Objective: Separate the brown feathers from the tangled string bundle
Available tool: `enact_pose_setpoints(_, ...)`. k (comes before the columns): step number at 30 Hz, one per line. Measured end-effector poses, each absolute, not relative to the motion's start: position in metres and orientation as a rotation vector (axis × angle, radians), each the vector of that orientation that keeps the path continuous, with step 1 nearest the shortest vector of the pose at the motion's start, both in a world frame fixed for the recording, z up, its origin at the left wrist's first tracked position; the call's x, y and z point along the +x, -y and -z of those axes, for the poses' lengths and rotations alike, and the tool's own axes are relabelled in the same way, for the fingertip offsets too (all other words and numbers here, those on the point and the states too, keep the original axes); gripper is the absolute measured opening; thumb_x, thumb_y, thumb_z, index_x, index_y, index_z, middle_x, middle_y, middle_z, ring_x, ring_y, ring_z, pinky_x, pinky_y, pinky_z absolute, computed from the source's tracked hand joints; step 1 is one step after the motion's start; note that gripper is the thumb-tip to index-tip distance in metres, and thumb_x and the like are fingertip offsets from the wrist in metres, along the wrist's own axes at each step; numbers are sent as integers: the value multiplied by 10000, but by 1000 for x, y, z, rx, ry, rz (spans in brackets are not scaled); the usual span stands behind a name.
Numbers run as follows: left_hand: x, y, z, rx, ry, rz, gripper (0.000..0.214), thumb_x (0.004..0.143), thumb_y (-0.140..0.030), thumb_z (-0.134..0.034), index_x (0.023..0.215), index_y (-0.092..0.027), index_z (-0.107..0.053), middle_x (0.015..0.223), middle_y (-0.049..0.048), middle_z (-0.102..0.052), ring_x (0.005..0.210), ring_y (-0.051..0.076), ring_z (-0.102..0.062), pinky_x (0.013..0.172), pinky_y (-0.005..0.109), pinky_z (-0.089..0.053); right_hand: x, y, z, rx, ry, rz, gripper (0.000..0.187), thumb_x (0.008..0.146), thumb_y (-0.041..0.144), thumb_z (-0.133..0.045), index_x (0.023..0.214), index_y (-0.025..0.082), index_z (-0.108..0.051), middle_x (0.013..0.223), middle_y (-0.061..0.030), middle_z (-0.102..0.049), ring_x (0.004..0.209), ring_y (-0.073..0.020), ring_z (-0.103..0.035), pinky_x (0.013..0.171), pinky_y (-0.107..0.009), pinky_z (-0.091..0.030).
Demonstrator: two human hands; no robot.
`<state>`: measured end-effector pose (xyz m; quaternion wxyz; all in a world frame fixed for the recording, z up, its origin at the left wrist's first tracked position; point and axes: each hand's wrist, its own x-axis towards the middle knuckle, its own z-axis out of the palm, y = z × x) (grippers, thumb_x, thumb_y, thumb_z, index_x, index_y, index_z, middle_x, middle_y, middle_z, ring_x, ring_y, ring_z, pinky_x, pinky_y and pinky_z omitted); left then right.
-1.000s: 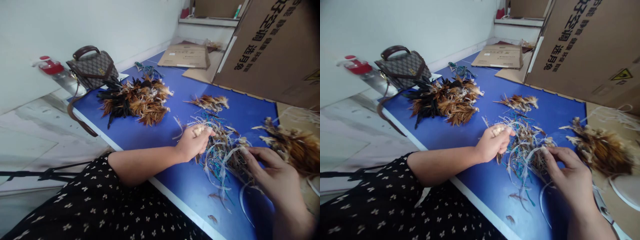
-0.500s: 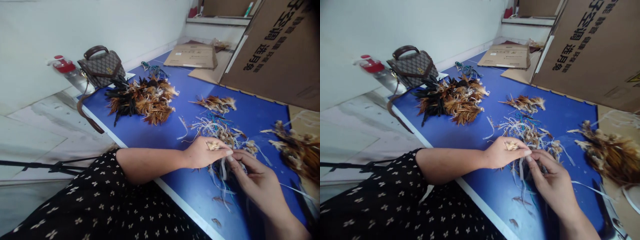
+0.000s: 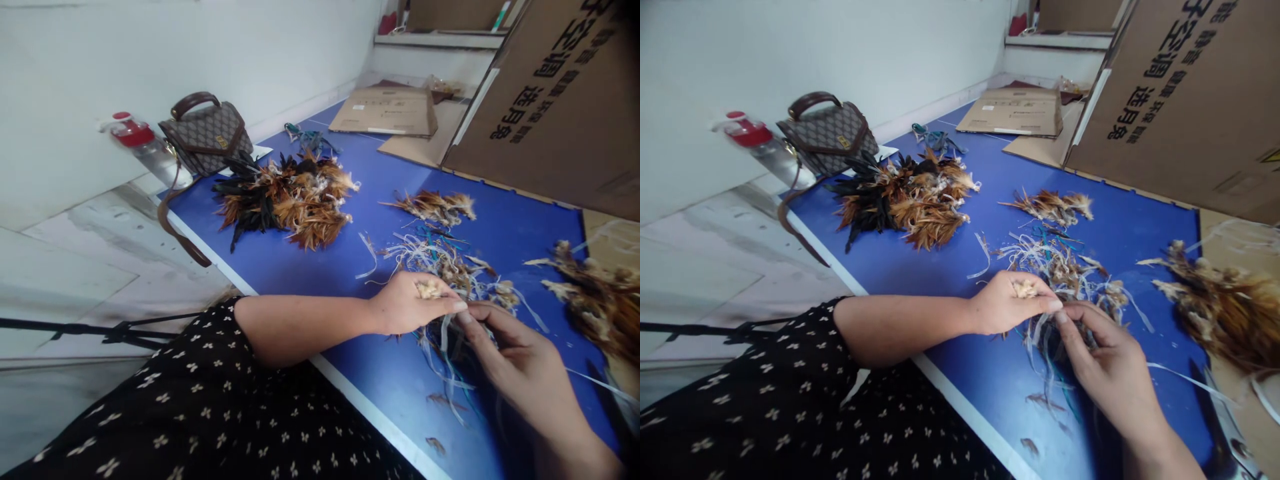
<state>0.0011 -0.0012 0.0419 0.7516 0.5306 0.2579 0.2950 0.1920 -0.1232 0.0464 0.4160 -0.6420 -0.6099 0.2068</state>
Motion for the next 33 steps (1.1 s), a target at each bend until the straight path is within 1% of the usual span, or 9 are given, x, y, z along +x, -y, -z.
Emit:
enact_pose_setpoints(4,0,-2,-49,1085,-651,-757,484,672,-519,-1120,867,-175,-842,770,-8,-749,740,118,-633,755,294,-563,194,124,-47,-1627,1523,-512,424,1047,702,-770,982,291,-852,961,-20,-837,796,-184,-729,771,-301,-610)
enact_pose_setpoints(8,1,-13,-52,919,-704,-839,495,746,-555,-1085,888,-194,-778,593,-91,-559,543,62,-424,524,254,-318,205,126,-42,-1715,1433,-484,464,985,745,-809,988,285,-871,958,-31,-855,786,-196,-750,782,-312,-630)
enact_pose_setpoints(11,2,-16,-52,864,-669,-857,535,745,-591,-1079,878,-208,-730,552,-119,-484,488,47,-333,483,262,-215,212,127,-35,-1747,1269,-528,507,929,766,-851,1061,278,-882,987,-53,-872,802,-217,-787,757,-317,-653)
enact_pose_setpoints(14,1,-14,-53,875,-647,-846,553,738,-611,-1080,889,-210,-730,549,-120,-480,482,47,-332,480,269,-209,212,126,-33,-1732,1123,-578,539,875,769,-898,1122,290,-896,1050,-77,-893,853,-238,-829,749,-319,-684)
enact_pose_setpoints(17,1,-10,-53,904,-647,-830,556,738,-608,-1080,916,-204,-743,567,-113,-515,503,50,-359,495,272,-234,209,124,-35,-1723,1057,-614,552,882,763,-901,1172,293,-910,1095,-99,-902,899,-254,-842,763,-337,-713)
enact_pose_setpoints(22,1,-10,-50,949,-673,-820,539,716,-585,-1085,914,-202,-762,603,-99,-568,562,55,-402,548,270,-299,207,122,-34,-1665,927,-680,581,862,714,-952,1283,317,-896,1239,-97,-907,998,-259,-866,894,-357,-744)
enact_pose_setpoints(25,2,-11,-47,968,-685,-825,520,716,-563,-1085,924,-194,-784,602,-96,-573,570,55,-410,562,270,-305,210,124,-33,-1658,934,-666,606,887,683,-937,1337,282,-876,1275,-118,-901,1012,-265,-878,935,-393,-752)
enact_pose_setpoints(30,2,-13,-48,947,-678,-892,543,751,-510,-1073,1101,-169,-834,602,-106,-551,544,47,-390,551,272,-274,215,131,-42,-1734,1314,-464,490,1003,714,-786,1198,279,-901,1159,-107,-904,1023,-293,-863,968,-475,-750)
enact_pose_setpoints(33,1,-17,-50,917,-696,-987,547,802,-513,-1038,1182,-177,-835,614,-108,-544,539,48,-379,543,267,-275,213,130,-38,-1722,1695,-250,533,1042,716,-747,1351,299,-870,1341,-116,-863,1198,-335,-832,1119,-558,-696)
